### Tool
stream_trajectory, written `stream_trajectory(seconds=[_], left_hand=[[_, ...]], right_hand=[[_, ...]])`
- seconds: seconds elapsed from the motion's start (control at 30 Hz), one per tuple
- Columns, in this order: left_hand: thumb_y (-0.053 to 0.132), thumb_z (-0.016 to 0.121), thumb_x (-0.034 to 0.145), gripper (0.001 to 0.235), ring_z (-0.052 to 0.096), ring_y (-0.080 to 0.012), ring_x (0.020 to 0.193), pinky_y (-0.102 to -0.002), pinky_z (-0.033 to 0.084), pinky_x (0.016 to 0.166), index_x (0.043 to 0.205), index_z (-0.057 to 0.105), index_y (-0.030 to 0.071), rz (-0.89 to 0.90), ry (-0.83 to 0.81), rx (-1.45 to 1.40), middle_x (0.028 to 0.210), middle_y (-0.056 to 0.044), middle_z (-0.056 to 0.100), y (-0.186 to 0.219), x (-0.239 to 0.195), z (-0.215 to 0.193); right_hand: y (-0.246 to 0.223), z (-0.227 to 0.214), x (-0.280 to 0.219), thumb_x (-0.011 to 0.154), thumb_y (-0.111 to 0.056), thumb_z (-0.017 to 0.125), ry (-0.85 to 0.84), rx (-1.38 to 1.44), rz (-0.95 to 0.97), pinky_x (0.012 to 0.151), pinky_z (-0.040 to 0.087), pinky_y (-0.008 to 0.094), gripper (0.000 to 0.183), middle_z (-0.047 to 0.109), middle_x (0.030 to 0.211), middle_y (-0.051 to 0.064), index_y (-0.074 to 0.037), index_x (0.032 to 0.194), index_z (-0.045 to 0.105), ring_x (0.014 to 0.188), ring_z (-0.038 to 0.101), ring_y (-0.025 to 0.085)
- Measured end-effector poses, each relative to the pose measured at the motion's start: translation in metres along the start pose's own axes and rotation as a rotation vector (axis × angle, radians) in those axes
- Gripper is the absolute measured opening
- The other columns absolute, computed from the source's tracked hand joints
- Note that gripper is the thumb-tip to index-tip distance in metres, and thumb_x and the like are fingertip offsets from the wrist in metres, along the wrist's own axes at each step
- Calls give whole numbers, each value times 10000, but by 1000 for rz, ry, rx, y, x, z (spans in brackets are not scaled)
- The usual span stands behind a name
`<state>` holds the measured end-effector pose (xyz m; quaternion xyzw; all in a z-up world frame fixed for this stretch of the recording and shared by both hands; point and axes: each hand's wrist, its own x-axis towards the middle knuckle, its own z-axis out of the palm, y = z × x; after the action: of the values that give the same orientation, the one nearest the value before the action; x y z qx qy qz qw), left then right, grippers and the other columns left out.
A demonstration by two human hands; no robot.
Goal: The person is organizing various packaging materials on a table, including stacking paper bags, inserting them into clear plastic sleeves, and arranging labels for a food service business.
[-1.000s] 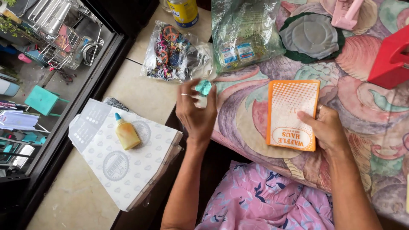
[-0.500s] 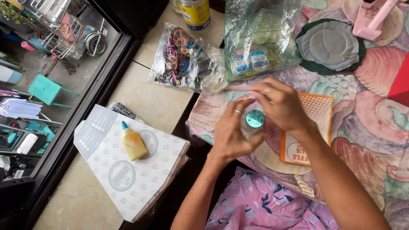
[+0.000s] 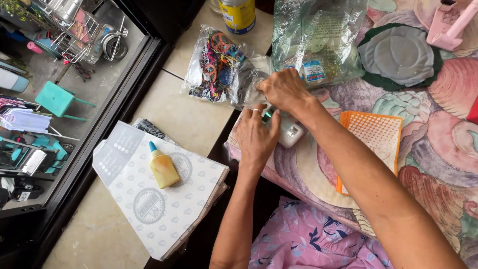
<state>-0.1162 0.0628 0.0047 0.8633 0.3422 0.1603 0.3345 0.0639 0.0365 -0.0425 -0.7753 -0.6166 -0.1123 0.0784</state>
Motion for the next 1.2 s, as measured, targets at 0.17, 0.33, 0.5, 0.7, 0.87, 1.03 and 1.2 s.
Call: stream_trajectory(seconds=[0.17, 0.33, 0.5, 0.7, 0.87, 1.03, 1.2], left_hand=[[439, 654, 873, 591, 687, -499, 988, -595, 571, 793, 1325, 552, 72, -44, 3, -132, 1124, -260, 591, 13, -8, 4], [296, 722, 783, 645, 673, -554, 1042, -596, 552, 868, 1359, 522, 84, -99, -38, -346, 1144, -315, 620, 29, -16, -10], [269, 731, 802, 572, 725, -181, 875, -321, 564, 818, 1344, 563, 197, 85, -28, -500, 958, -60, 753, 48, -33, -23], [178, 768, 856, 359, 646, -196, 761, -320, 542, 688, 1098, 528, 67, 118, 75, -539, 930, -103, 691, 38, -14, -5], [175, 825, 806, 399, 733, -383, 858, -434, 615, 749, 1121, 601, 80, 145, 295, -421, 931, -225, 733, 10, 14, 14], [57, 799, 842, 427, 721, -439, 921, -504, 621, 829, 1187, 552, 19, 242, 283, -416, 986, -270, 705, 18, 7, -32], [67, 840, 822, 497, 720, -356, 966, -462, 618, 860, 1225, 549, 88, 356, 297, -331, 1043, -151, 685, 10, -26, -24]], right_hand=[[-2, -27, -5, 1013, -163, 580, 155, 131, 6, 487, 472, 304, 377, 489, 436, -54, -175, 647, 672, 376, 496, 152], [-2, -81, -26, 925, -82, 777, 311, 418, 9, 477, 490, 345, 122, 595, 626, 10, -109, 806, 776, 481, 589, 229], [2, -140, -47, 915, 183, 776, 407, 752, -63, 715, 534, 322, 193, 514, 984, 113, 32, 1034, 755, 882, 555, 235], [12, -144, -69, 922, 144, 787, 477, 562, -53, 784, 474, 368, 173, 661, 984, 124, -14, 977, 745, 909, 573, 259], [9, -133, -72, 1027, -21, 689, 457, 707, 104, 707, 584, 341, 110, 686, 856, 56, -83, 955, 746, 768, 718, 240], [7, -126, -71, 1027, -5, 663, 468, 778, 104, 680, 593, 374, 117, 725, 806, 90, -72, 971, 741, 763, 752, 296], [17, -121, -90, 981, 71, 676, 336, 728, 97, 756, 587, 377, 155, 751, 914, 108, -68, 976, 746, 852, 747, 279]])
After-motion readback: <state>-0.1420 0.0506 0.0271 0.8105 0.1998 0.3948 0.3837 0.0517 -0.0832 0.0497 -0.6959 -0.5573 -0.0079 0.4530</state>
